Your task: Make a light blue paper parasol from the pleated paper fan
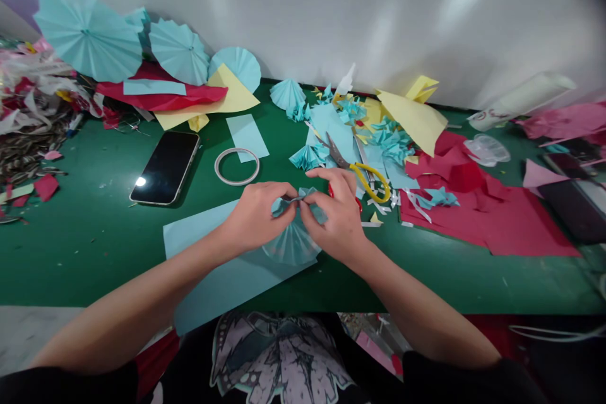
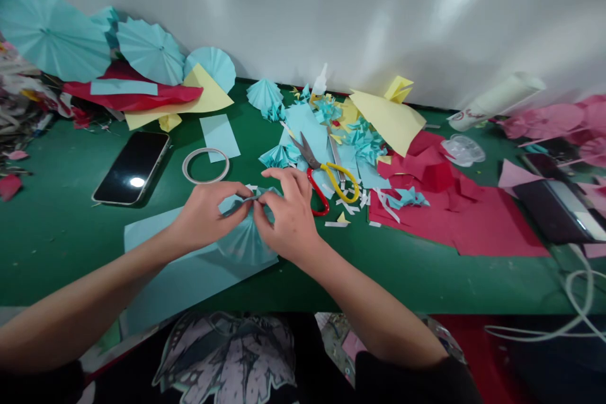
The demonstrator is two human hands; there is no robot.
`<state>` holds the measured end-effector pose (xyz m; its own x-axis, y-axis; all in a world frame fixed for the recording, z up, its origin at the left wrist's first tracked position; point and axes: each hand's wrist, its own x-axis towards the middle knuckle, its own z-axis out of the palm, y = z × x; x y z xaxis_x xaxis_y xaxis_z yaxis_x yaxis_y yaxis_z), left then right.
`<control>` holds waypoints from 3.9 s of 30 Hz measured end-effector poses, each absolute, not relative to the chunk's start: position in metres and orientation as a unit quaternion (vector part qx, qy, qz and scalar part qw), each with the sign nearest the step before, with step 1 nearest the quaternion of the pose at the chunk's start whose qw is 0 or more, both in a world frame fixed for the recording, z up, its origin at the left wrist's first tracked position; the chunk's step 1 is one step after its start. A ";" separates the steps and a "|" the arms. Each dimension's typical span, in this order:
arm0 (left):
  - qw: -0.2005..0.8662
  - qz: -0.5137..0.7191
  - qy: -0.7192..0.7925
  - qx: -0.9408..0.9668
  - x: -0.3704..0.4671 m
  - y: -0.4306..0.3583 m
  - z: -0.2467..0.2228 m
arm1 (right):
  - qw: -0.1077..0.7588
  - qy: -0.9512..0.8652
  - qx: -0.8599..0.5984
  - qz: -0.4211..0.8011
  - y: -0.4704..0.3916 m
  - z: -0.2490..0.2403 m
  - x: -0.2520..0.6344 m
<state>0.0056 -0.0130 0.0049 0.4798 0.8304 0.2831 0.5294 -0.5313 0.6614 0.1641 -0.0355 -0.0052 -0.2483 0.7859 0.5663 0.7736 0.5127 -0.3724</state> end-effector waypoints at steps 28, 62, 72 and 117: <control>0.161 0.272 0.354 0.880 0.004 -0.012 -0.007 | 0.337 -0.772 -0.532 0.092 -0.038 -0.008 0.160; 0.191 0.245 0.528 0.790 -0.004 -0.002 -0.004 | 0.408 -0.745 -0.527 0.035 -0.028 0.005 0.175; 0.337 0.235 0.517 0.751 -0.005 -0.002 0.008 | 0.370 -0.700 -0.611 -0.004 -0.015 -0.002 0.187; 0.377 0.248 0.432 0.781 0.004 -0.009 0.008 | 0.313 -0.802 -0.504 0.071 -0.036 -0.005 0.164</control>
<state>0.0043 -0.0092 0.0080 0.5040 0.8615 0.0619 0.4874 -0.3429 0.8030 0.1639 -0.0357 -0.0054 -0.2957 0.8529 0.4303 0.7646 0.4814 -0.4286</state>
